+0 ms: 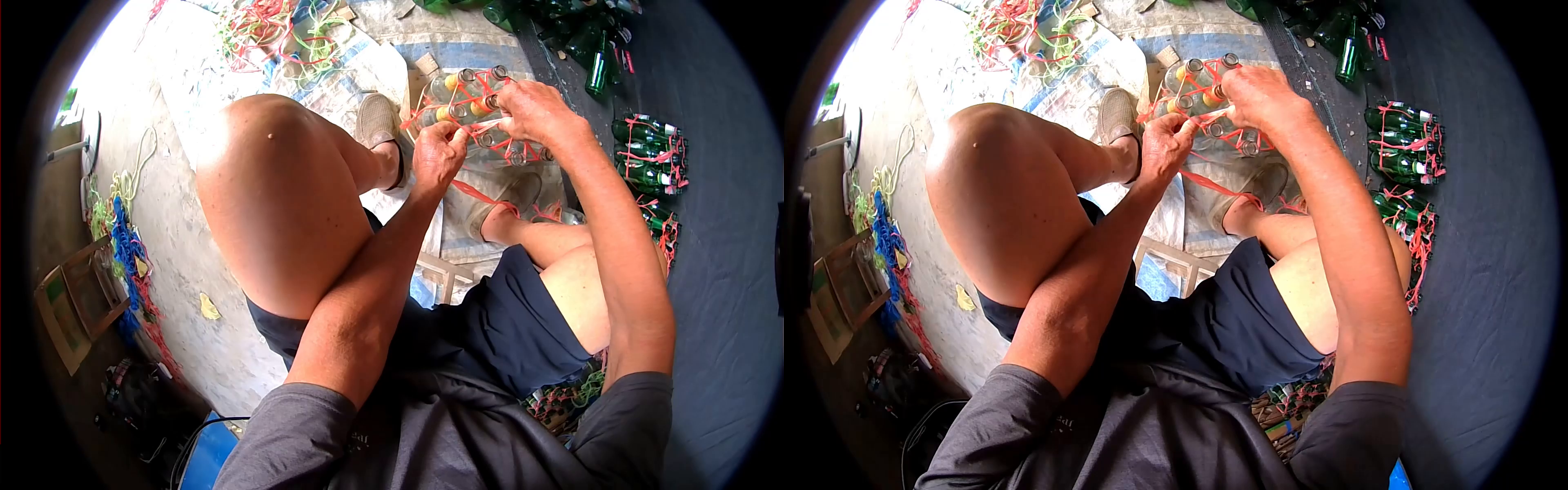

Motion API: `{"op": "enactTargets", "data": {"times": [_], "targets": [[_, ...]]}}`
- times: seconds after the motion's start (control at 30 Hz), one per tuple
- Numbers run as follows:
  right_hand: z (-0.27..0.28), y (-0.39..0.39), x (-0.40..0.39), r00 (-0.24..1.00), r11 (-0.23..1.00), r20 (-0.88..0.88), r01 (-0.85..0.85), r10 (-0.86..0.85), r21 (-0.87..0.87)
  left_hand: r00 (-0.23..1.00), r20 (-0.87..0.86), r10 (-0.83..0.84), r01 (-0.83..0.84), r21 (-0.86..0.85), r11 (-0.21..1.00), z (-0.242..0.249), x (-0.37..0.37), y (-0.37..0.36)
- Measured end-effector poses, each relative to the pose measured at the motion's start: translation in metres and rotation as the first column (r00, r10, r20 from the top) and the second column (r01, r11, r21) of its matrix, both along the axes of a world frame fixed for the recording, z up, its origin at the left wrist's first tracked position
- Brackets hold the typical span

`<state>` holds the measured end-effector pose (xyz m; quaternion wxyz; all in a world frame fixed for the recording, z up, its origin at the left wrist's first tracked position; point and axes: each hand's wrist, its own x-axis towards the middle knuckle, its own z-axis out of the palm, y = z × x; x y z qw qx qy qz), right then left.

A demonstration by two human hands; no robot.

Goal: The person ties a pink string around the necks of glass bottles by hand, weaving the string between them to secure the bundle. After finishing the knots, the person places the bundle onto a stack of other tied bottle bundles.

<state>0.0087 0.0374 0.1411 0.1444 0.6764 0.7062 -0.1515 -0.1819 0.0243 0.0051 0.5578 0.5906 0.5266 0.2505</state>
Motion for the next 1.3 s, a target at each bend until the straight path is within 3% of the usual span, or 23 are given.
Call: {"op": "enactTargets", "data": {"times": [0.2,0.4,0.57,0.67,0.8,1.3], "targets": [[-0.010,-0.001,0.013,0.998,0.995,-0.049,0.029,-0.025,0.093,0.997,0.079,-0.002,-0.001,0.048,0.999,-0.002,0.002,0.000],[-0.018,0.004,0.021,1.000,0.995,-0.006,0.016,-0.015,0.097,0.986,0.161,0.043,-0.035,-0.048,0.998,-0.009,0.008,-0.003],[-0.024,0.007,0.021,1.000,0.995,0.017,-0.014,0.012,0.100,0.993,0.109,0.049,-0.045,-0.039,0.998,-0.013,0.010,-0.003],[-0.035,0.005,0.026,0.998,0.975,-0.040,-0.045,0.055,0.218,0.985,0.160,0.063,-0.056,-0.049,0.997,-0.006,0.010,-0.006],[-0.031,0.009,0.023,0.997,0.979,-0.063,-0.038,0.052,0.202,0.973,0.216,0.075,-0.065,-0.056,0.996,-0.016,0.013,-0.007],[-0.033,0.028,0.019,0.978,0.988,-0.208,0.048,-0.017,0.149,0.982,0.165,0.096,-0.086,-0.063,0.994,-0.007,0.017,-0.010]]}}
